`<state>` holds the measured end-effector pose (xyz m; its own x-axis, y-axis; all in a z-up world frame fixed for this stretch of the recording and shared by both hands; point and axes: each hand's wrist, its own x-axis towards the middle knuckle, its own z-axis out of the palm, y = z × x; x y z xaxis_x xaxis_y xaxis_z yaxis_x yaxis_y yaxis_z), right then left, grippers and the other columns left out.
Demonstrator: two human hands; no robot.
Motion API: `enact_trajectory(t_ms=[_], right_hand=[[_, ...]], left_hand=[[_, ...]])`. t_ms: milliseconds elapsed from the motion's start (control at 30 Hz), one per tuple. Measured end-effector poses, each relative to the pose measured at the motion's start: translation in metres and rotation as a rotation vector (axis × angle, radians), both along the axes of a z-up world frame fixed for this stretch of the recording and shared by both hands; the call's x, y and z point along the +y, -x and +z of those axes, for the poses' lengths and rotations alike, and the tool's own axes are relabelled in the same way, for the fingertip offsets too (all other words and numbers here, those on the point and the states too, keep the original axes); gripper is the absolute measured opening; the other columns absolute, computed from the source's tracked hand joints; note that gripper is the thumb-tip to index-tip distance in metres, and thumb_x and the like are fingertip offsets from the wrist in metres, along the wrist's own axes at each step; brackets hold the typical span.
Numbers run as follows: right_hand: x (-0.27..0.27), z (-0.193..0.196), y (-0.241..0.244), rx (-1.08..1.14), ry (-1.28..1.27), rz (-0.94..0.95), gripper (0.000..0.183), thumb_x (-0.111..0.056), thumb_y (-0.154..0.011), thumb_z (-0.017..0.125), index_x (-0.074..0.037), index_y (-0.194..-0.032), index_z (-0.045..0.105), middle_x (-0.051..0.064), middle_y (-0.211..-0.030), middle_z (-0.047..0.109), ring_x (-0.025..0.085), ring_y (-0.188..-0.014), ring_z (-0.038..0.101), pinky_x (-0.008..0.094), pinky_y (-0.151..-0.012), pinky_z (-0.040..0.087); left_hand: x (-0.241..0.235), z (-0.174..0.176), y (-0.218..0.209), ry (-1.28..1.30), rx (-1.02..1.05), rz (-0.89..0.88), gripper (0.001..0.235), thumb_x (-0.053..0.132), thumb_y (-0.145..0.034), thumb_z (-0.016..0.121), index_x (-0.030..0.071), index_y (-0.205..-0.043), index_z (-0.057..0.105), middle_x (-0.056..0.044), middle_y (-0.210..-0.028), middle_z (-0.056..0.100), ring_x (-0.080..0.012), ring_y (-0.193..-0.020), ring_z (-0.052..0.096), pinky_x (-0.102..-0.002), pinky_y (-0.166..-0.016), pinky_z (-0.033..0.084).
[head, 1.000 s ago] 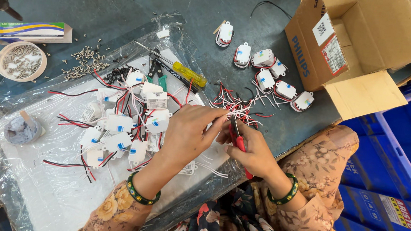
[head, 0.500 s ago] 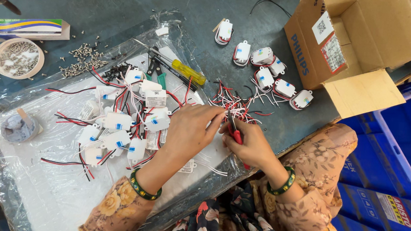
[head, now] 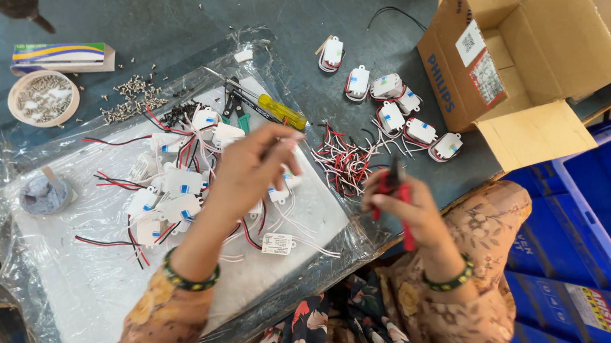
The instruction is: The person sits at a workbench and repeatedly picks up small white electronic modules, uses red-handled pliers to cut the attached wires, and places the trimmed modules aside. The process is repeated for multiple units throughout the clip.
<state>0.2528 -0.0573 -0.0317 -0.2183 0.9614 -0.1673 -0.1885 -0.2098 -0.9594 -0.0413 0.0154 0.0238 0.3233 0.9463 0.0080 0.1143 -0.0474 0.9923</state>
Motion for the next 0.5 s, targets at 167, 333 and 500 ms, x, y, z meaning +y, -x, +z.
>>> enact_trajectory(t_ms=[167,333,500], right_hand=[[-0.031,0.009,-0.044,0.205,-0.089,-0.252,0.035,-0.009,-0.088,0.061,0.004,-0.12,0.059,0.016,-0.102,0.067,0.029,-0.1,0.067,0.042,-0.091,0.053],[-0.041,-0.003,-0.064,0.343,-0.063,-0.319,0.035,-0.009,-0.089,0.06,0.006,-0.121,0.059,0.018,-0.102,0.065,0.03,-0.099,0.066,0.043,-0.088,0.052],[-0.043,-0.006,-0.068,0.197,-0.122,-0.29,0.036,-0.005,-0.084,0.064,0.004,-0.119,0.061,0.012,-0.104,0.066,0.023,-0.1,0.066,0.037,-0.087,0.053]], left_hand=[[-0.014,0.045,0.053,-0.128,-0.132,0.204,0.017,0.012,-0.107,0.057,0.003,-0.121,0.06,-0.01,-0.086,0.073,-0.0153,-0.065,0.071,-0.027,-0.054,0.056],[-0.055,0.088,0.059,-0.551,0.241,0.533,0.011,0.008,-0.118,0.058,-0.001,-0.125,0.06,-0.014,-0.1,0.071,-0.0169,-0.079,0.072,-0.025,-0.06,0.056],[-0.022,0.081,0.026,-0.239,0.844,0.496,0.023,0.026,-0.11,0.059,0.015,-0.127,0.068,-0.004,-0.095,0.079,-0.0219,-0.062,0.071,-0.035,-0.054,0.047]])
